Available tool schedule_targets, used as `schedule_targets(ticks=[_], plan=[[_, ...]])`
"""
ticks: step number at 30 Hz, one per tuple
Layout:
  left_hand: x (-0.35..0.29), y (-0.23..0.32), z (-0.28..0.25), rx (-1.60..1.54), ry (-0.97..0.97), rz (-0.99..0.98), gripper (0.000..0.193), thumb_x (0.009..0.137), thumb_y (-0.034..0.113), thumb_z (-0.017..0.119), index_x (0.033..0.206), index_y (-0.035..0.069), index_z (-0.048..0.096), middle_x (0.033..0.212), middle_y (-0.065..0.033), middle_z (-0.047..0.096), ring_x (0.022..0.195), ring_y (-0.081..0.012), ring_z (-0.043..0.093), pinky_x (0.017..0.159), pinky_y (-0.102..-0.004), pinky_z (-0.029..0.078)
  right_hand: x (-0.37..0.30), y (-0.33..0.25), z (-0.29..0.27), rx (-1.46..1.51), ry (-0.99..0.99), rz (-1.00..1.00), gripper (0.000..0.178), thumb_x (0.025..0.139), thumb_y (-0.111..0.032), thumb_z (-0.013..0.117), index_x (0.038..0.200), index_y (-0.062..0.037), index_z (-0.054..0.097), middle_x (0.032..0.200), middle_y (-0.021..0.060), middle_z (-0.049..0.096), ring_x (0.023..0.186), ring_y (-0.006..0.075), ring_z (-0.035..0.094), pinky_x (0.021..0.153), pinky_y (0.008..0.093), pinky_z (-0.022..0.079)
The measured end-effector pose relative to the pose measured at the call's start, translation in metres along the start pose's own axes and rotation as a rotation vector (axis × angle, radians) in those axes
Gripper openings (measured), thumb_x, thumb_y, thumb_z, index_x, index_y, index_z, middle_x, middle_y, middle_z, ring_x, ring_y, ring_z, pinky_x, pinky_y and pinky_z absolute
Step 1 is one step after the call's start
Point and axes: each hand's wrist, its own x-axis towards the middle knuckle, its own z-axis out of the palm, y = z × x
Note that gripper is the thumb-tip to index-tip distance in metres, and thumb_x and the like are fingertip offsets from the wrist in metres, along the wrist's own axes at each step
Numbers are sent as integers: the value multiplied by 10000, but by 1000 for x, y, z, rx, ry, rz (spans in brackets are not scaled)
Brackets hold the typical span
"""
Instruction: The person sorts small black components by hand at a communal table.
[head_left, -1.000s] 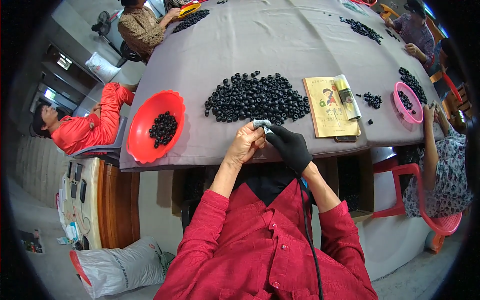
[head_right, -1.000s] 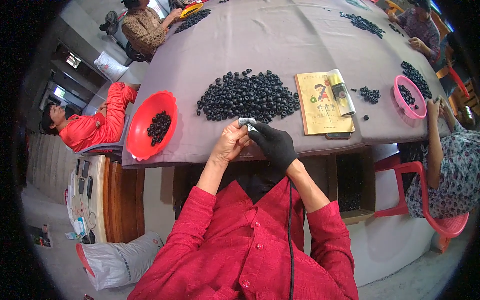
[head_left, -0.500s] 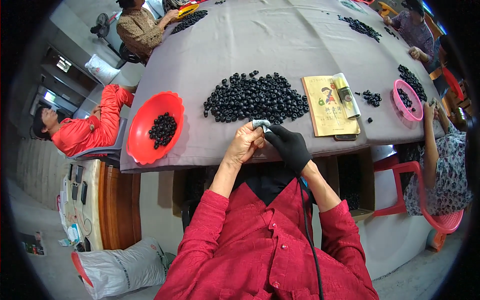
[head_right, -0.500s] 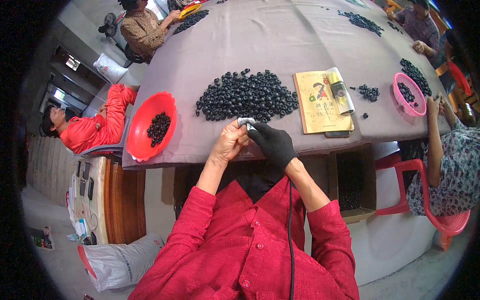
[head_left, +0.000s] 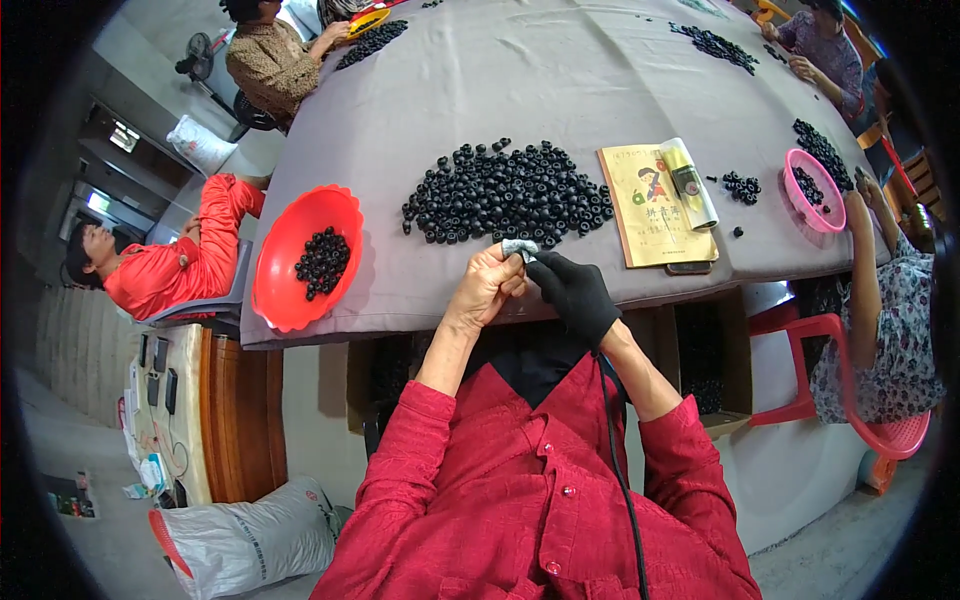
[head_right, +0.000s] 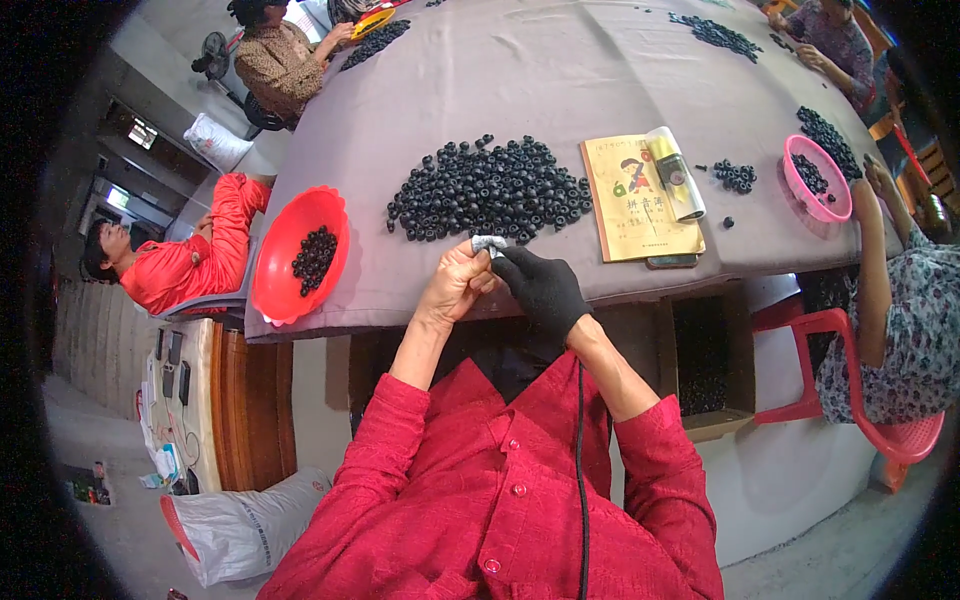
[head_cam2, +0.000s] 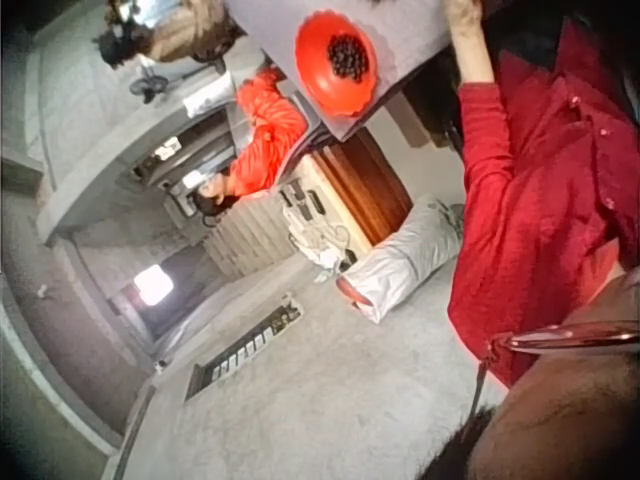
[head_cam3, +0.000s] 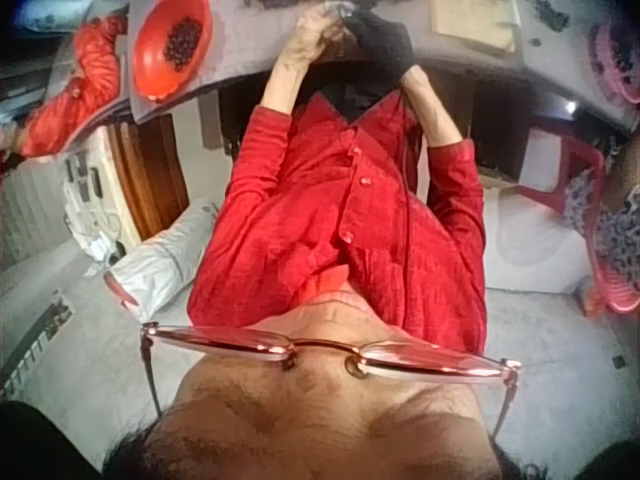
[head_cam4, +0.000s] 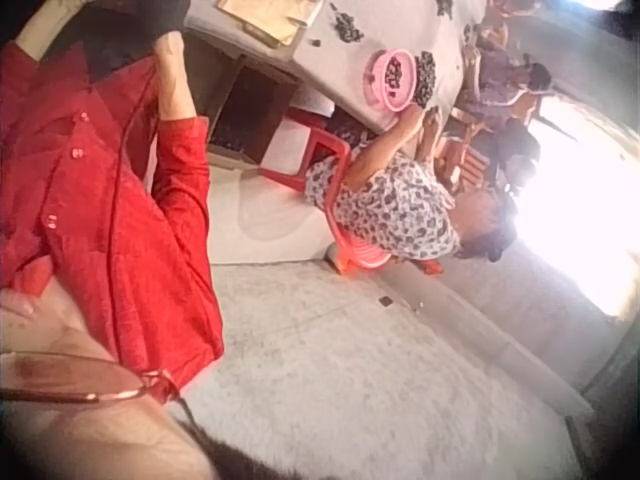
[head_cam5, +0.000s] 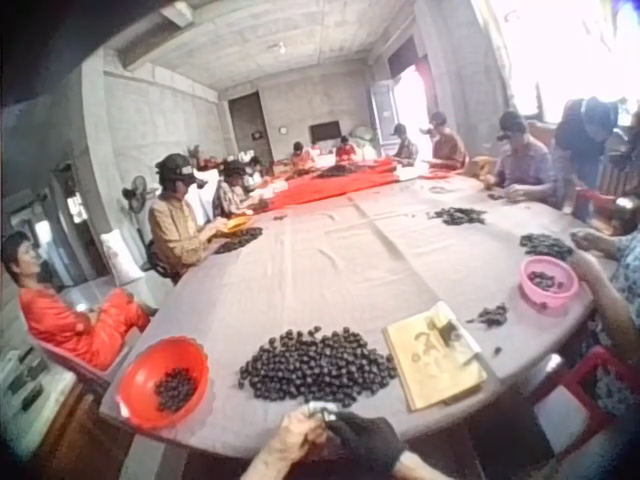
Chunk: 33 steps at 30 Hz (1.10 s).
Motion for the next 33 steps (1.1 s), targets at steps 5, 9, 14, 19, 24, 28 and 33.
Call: schedule_targets(ticks=[5,9,14,19,24,28,33], plan=[[-1,0,2,57,18,13,110,866,98,536,921,13,577,623,34,476,486,-37,344,494,-201,333,1,2,2,-10,11,3,314,859,-343,506,1072,-128,591,732,195,600,702,341,610,566,377,461],[0,0,1,85,39,5,101,865,93,537,914,14,576,633,33,487,487,-38,349,497,-205,343,2,2,3,-64,10,34,316,855,-354,507,1060,-131,598,771,194,608,733,342,607,586,378,467],[0,0,1,72,30,1,95,861,90,542,908,15,577,651,25,509,489,-39,356,504,-204,353,2,1,4,-73,34,39,304,848,-358,514,1036,-138,606,786,183,614,753,339,605,604,385,471],[-1,2,3,93,22,3,106,856,99,554,912,12,579,661,25,515,501,-43,370,509,-211,365,4,4,5,-73,65,43,304,848,-359,513,1028,-132,605,781,177,618,757,333,609,614,377,473],[-2,0,1,52,-1,11,135,858,103,552,952,9,579,653,26,508,501,-46,365,510,-213,360,-2,5,3,25,60,-25,300,848,-339,527,1022,-107,602,818,166,624,773,305,620,638,344,473],[-2,-3,-3,21,23,14,162,861,104,548,988,8,575,644,30,490,502,-41,353,510,-208,337,-6,-2,-3,73,-35,-67,258,850,-245,549,1017,-53,591,837,136,631,761,202,610,663,295,466],[-2,-3,-4,-32,-7,6,150,865,97,535,982,12,574,618,39,452,500,-40,340,508,-207,317,-6,-1,-4,61,-34,-84,225,852,-182,557,1000,-14,583,816,114,631,734,128,595,668,270,461]])
